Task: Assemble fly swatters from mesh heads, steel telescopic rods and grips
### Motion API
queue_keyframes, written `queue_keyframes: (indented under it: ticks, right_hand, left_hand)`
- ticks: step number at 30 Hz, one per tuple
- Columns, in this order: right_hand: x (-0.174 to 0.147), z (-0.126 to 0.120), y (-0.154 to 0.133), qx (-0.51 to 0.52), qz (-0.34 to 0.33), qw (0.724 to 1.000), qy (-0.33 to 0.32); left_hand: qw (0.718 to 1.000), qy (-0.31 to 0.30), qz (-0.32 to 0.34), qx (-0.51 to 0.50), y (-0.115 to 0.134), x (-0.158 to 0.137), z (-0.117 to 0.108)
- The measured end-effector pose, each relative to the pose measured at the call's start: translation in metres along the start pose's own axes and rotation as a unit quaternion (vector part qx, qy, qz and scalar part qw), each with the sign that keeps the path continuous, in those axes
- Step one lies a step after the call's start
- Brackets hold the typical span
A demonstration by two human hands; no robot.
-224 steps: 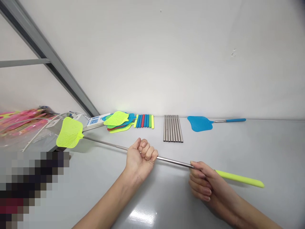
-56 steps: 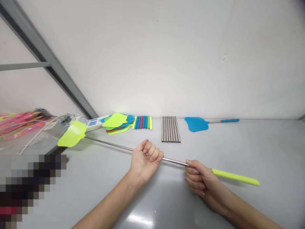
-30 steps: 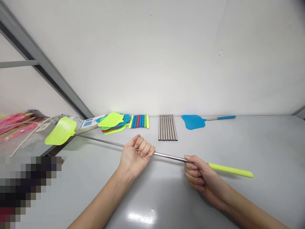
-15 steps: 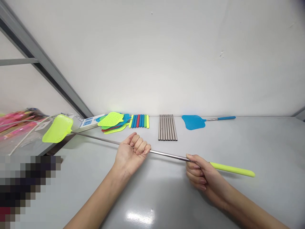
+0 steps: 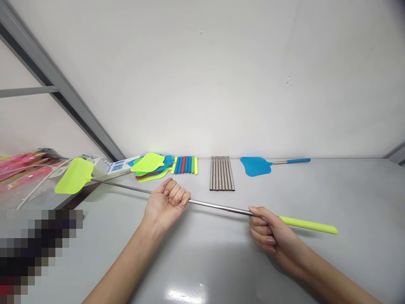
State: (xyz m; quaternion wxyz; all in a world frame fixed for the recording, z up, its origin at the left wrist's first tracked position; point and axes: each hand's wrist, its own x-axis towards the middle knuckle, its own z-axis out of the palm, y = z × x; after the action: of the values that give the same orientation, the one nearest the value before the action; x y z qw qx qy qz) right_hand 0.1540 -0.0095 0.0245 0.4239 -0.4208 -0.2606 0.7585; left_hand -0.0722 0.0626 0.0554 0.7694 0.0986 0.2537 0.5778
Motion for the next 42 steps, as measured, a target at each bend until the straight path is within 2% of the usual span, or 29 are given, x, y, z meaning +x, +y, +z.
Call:
queue_keyframes:
  ticks: [11,22,28,35,42]
  right_hand:
    - [0.002,-0.006,-0.001,0.013,-0.004,1.000,0.009]
    - [0.006,-0.012,0.001,0.055,0.000,0.998,0.009]
    - [0.007,-0.011,-0.002,0.066,0.003,0.997,0.035]
    - [0.007,-0.014,-0.007,0.079,-0.021,0.996,0.037]
    - [0.007,-0.018,-0.008,0.090,-0.039,0.994,0.051]
  left_hand:
    - [0.999,0.018,0.019,0.020,0.009,0.002,-0.006]
    - [0.998,0.009,0.047,0.036,0.016,0.003,-0.008]
    - [0.999,0.020,0.041,0.029,0.016,0.003,-0.010]
    - [0.997,-0.062,0.034,0.017,0.004,-0.001,-0.006]
    - [0.996,-0.074,0.020,-0.044,-0.017,0.003,-0.007]
